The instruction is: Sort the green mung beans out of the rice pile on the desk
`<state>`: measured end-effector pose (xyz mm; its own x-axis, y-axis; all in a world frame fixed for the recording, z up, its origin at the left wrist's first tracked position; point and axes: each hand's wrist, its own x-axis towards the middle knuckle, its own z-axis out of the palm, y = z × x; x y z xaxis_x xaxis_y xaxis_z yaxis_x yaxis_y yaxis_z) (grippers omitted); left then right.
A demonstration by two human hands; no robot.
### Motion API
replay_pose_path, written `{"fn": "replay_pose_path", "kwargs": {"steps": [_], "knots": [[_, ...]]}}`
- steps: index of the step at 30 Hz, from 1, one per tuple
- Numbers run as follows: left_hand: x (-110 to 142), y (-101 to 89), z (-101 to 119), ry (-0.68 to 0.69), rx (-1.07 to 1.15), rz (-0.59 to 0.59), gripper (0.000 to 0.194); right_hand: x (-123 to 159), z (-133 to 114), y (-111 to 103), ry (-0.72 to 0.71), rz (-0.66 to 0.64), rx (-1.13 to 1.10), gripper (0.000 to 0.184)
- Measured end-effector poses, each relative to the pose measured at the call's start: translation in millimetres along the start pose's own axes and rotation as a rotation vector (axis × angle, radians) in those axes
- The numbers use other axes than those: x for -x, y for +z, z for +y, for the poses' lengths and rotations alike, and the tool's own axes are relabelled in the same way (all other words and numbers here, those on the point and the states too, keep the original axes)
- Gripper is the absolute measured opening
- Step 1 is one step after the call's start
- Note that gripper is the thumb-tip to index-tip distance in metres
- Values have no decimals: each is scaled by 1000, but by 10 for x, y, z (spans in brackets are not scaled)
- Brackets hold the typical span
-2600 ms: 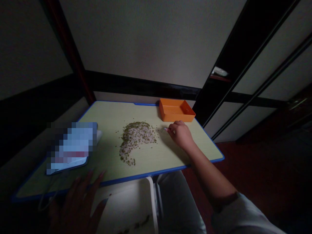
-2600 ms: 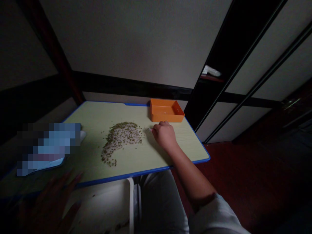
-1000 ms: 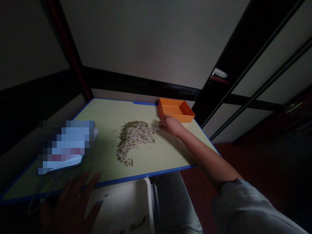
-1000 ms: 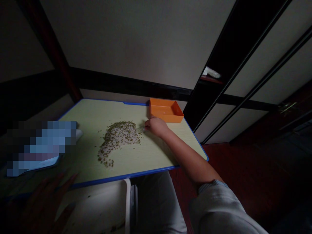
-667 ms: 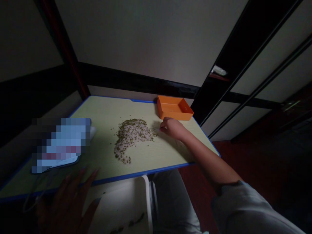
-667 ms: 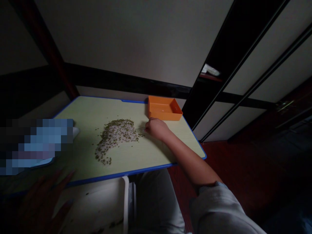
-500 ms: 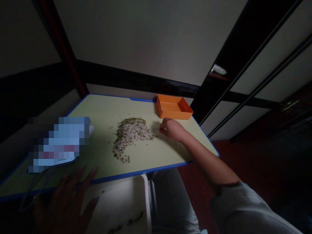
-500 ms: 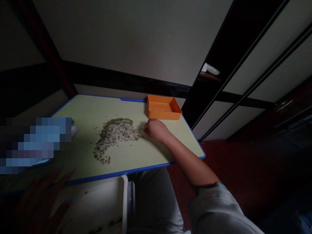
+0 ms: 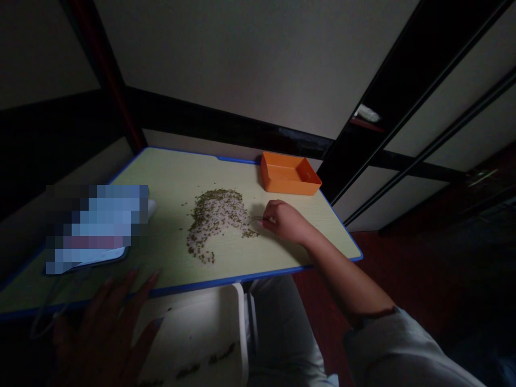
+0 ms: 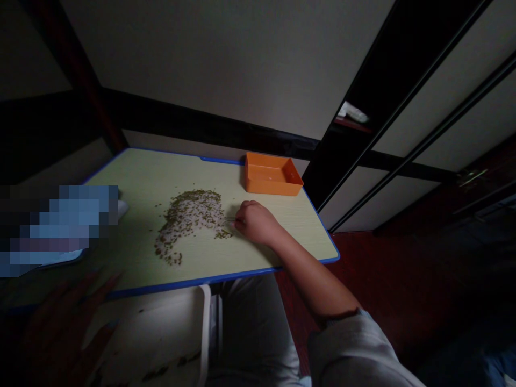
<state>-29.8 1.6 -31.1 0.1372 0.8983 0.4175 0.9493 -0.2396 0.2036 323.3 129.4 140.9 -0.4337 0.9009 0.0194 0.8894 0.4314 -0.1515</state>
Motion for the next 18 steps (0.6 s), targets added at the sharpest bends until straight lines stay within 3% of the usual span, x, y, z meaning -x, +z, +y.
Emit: {"fn": "replay_pose_path", "kwargs": {"steps": [4, 12, 18], "knots": [[-23, -45, 42, 78, 4, 67, 72, 11, -74, 48, -27, 22, -44, 16], [-41, -143, 169, 52, -13, 23, 70, -16, -229, 107, -89, 16, -91, 18], [-44, -172, 184, 66, -9, 46, 70, 0, -155, 53, -48, 69, -125, 18]]}}
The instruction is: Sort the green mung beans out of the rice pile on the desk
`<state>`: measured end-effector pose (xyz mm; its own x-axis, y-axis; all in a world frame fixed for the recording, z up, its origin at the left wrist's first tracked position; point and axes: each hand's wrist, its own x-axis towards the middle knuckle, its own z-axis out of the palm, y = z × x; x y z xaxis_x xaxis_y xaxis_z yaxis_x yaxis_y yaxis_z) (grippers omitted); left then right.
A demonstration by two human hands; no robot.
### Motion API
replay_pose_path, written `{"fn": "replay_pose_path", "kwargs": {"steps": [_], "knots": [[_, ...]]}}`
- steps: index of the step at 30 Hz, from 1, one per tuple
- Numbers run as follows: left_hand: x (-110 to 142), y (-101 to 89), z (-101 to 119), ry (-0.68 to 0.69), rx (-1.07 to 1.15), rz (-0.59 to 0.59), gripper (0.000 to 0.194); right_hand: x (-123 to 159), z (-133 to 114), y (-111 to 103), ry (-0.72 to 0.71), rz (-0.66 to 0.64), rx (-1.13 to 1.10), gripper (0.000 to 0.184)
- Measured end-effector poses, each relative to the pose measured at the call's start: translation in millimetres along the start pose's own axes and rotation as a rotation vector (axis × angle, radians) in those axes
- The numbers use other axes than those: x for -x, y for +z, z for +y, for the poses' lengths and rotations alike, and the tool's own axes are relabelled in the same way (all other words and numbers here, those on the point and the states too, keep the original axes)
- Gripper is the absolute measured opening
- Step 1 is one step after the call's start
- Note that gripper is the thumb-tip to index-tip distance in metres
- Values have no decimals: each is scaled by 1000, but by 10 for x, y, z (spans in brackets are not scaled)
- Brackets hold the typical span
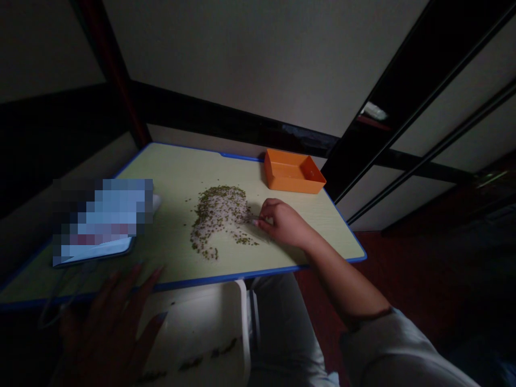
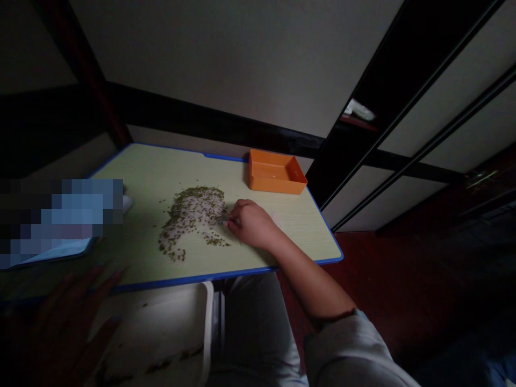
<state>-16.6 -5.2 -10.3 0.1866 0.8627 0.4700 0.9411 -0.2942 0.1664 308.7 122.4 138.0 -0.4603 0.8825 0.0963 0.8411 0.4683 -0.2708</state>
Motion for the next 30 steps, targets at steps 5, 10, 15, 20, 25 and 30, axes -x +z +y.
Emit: {"fn": "replay_pose_path", "kwargs": {"steps": [5, 10, 15, 20, 25, 30], "knots": [[-15, -46, 64, -53, 22, -41, 70, 166, 196, -62, 73, 73, -29, 25], [-14, -27, 143, -69, 38, 33, 67, 419, 324, 33, 117, 89, -51, 33], [-30, -95, 251, -95, 34, 26, 67, 560, 350, 233, 165, 158, -33, 32], [-35, -91, 216, -74, 90, -38, 65, 564, 248, 392, 291, 182, 69, 30], [-42, -20, 145, 0, 126, 27, 64, 548, 129, 457, 343, 189, 150, 27], [-83, -14, 172, 10, 99, 37, 66, 543, 111, 470, 327, 180, 157, 24]]}}
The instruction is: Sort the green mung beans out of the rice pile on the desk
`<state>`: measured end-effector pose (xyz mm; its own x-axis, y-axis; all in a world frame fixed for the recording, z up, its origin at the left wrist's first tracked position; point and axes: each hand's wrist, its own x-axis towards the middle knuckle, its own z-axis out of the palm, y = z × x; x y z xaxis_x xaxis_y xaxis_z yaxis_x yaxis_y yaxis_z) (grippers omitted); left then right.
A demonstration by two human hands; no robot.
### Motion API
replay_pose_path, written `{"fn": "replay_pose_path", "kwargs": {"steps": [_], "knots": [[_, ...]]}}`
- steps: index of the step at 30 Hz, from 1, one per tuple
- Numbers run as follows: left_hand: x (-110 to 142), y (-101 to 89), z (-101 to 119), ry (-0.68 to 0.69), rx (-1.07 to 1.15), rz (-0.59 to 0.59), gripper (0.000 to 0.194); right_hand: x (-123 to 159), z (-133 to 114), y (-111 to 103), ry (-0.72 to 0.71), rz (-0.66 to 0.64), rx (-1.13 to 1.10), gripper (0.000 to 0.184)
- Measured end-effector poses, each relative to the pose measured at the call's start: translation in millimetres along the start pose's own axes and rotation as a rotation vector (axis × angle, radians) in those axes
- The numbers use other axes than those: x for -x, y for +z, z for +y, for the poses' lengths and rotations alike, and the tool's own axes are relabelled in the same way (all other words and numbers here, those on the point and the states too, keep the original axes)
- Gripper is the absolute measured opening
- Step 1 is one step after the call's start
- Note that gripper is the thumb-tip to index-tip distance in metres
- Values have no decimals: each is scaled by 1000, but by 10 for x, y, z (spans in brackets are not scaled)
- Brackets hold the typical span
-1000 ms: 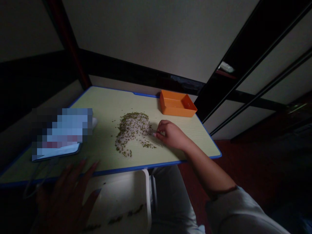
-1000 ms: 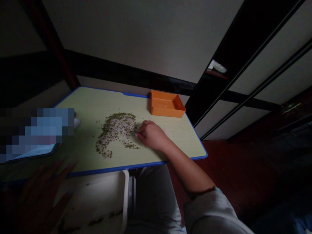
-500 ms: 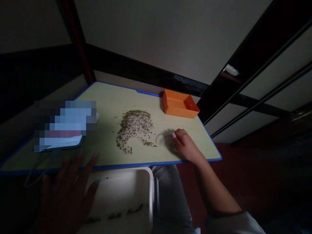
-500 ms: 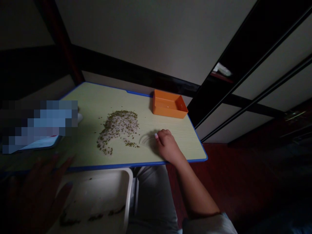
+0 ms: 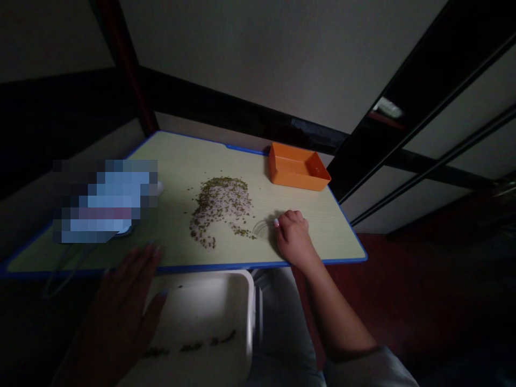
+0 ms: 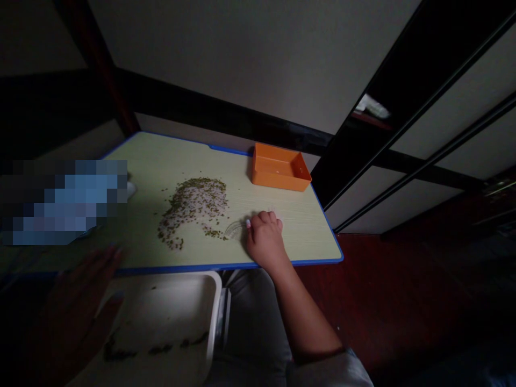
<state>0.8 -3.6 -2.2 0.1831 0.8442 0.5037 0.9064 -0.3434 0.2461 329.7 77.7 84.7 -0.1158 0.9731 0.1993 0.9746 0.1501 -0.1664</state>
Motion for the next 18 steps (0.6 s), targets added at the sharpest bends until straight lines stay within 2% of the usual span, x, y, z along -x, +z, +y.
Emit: {"fn": "replay_pose_path", "kwargs": {"steps": [18], "knots": [[-34, -16, 23, -5, 25, -18, 68, 15, -16, 8, -60, 7, -9, 24]]}}
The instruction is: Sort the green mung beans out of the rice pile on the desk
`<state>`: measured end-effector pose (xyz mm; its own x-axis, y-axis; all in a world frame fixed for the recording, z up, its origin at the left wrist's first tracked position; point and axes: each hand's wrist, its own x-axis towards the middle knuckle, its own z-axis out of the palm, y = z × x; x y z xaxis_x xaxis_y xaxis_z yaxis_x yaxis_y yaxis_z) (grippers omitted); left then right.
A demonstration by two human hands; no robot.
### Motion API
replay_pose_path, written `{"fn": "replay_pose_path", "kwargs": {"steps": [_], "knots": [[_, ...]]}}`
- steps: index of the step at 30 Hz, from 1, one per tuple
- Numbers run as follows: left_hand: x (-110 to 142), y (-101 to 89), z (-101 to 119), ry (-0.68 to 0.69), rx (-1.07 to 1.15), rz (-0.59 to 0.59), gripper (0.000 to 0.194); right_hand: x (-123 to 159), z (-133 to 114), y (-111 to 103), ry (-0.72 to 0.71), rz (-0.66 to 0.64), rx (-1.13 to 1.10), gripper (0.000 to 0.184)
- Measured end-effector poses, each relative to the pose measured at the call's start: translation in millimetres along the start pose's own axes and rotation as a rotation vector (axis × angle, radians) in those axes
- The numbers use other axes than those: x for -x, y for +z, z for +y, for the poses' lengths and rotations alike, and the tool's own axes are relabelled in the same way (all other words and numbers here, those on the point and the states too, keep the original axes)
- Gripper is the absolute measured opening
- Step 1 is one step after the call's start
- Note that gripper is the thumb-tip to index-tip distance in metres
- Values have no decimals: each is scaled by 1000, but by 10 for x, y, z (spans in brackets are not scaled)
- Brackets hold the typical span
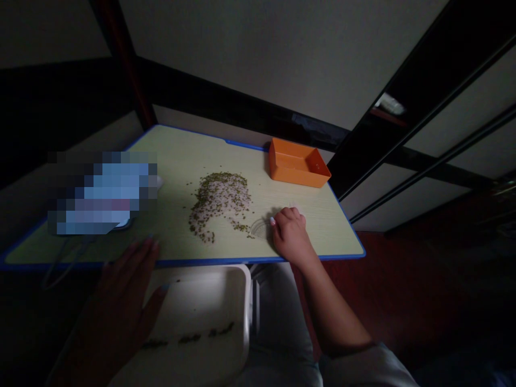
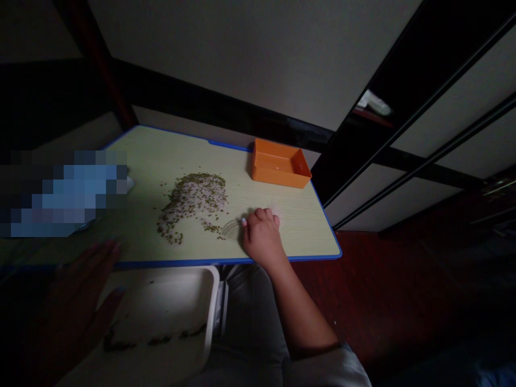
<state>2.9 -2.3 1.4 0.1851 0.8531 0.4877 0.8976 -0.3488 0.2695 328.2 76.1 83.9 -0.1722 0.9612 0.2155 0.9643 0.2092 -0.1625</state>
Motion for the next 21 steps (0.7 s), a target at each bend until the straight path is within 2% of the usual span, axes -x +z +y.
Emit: {"fn": "replay_pose_path", "kwargs": {"steps": [11, 21], "knots": [[86, -15, -77, 36, 62, -9, 70, 88, 126, 24, 31, 107, -205, 31], [-12, -9, 51, -24, 12, 10, 68, 130, 59, 21, 38, 111, -259, 32]]}}
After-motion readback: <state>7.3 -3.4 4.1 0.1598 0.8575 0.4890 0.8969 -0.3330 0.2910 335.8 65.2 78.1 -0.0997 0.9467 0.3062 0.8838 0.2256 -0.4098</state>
